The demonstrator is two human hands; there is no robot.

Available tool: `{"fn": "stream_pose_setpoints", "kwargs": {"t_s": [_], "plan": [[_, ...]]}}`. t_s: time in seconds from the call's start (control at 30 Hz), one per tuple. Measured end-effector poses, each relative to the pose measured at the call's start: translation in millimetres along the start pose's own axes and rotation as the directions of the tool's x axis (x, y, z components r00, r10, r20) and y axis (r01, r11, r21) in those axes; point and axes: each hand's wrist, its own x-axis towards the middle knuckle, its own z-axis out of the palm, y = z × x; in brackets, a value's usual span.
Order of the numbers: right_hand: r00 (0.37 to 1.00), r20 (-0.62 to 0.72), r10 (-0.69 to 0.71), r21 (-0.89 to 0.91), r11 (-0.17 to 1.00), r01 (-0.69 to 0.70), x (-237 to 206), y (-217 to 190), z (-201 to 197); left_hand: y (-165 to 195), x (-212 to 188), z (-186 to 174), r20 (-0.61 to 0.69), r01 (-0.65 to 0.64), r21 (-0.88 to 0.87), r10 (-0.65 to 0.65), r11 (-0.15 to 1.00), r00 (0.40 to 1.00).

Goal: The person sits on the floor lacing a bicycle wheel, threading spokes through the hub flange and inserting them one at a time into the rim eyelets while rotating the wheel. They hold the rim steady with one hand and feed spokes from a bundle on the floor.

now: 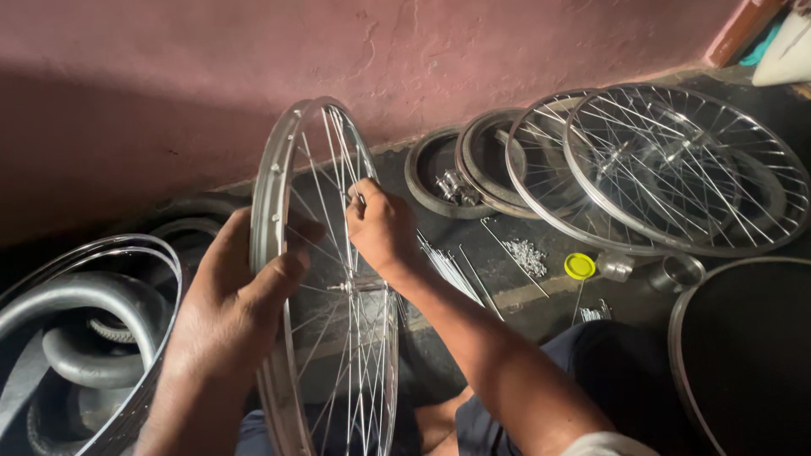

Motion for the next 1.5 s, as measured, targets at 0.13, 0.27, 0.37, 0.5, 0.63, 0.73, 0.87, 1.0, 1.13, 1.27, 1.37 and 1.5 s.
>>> {"fn": "stream_pose_setpoints", "kwargs": {"t_s": [0.13, 0.27, 0.37, 0.5, 0.63, 0.73, 0.87, 1.0, 1.13, 1.27, 1.37, 1.5], "plan": [[0.995, 0.001, -0.102, 0.047, 0.994, 0.102, -9.6, -8.8, -10.7, -35.1, -43.4, 20.7, -0.134, -0.169, -0.181, 0.146, 0.969, 0.98], [0.945, -0.078, -0.317, 0.049, 0.946, 0.322, -25.6, -13.1, -25.6, -52.7, -59.2, 35.2, -0.26, -0.423, -0.075, 0.392, 0.903, 0.883], [0.898, -0.15, -0.414, 0.074, 0.901, 0.427, -43.4, -24.6, -27.5, -35.0, -41.1, 11.2, -0.321, -0.172, 0.186, 0.225, 0.968, 0.92], [0.864, -0.146, -0.481, 0.028, 0.871, 0.49, -49.5, -35.7, -33.6, -1.1, 10.7, -7.7, -0.111, -0.031, -0.13, 0.017, 0.991, 0.994], [0.912, 0.114, -0.393, 0.167, 0.913, 0.373, -53.8, -23.8, -52.6, 5.5, 28.0, -3.2, 0.02, 0.13, -0.227, -0.129, 0.965, 0.991], [0.801, 0.181, -0.57, 0.257, 0.814, 0.521, -55.2, 22.3, -72.2, -5.1, 35.7, -4.1, -0.003, 0.097, -0.281, -0.102, 0.955, 0.995], [0.85, 0.454, -0.266, -0.097, 0.934, 0.344, -31.2, 155.3, -98.9, -27.2, 41.0, -17.1, 0.036, 0.136, -0.407, -0.133, 0.903, 0.99], [0.702, 0.704, 0.111, -0.401, 0.878, 0.263, -16.9, 326.7, -162.0, -51.8, 43.0, -19.3, 0.055, 0.157, -0.475, -0.148, 0.866, 0.987], [0.68, 0.669, 0.302, -0.59, 0.772, 0.237, -49.4, 437.7, -214.3, -68.8, 42.4, -14.8, 0.075, 0.187, -0.523, -0.173, 0.832, 0.982], [0.748, 0.655, -0.111, -0.459, 0.728, 0.509, -74.7, 467.1, -213.3, -79.9, 42.9, -7.4, 0.092, 0.208, -0.556, -0.189, 0.805, 0.978], [0.796, 0.596, -0.1, -0.46, 0.77, 0.441, -78.5, 468.0, -205.6, -85.6, 52.7, -6.2, 0.087, 0.21, -0.566, -0.196, 0.797, 0.977], [0.762, 0.634, 0.132, -0.543, 0.777, 0.318, -72.1, 465.3, -201.7, -92.3, 77.2, -15.5, 0.065, 0.181, -0.581, -0.176, 0.794, 0.982]]}}
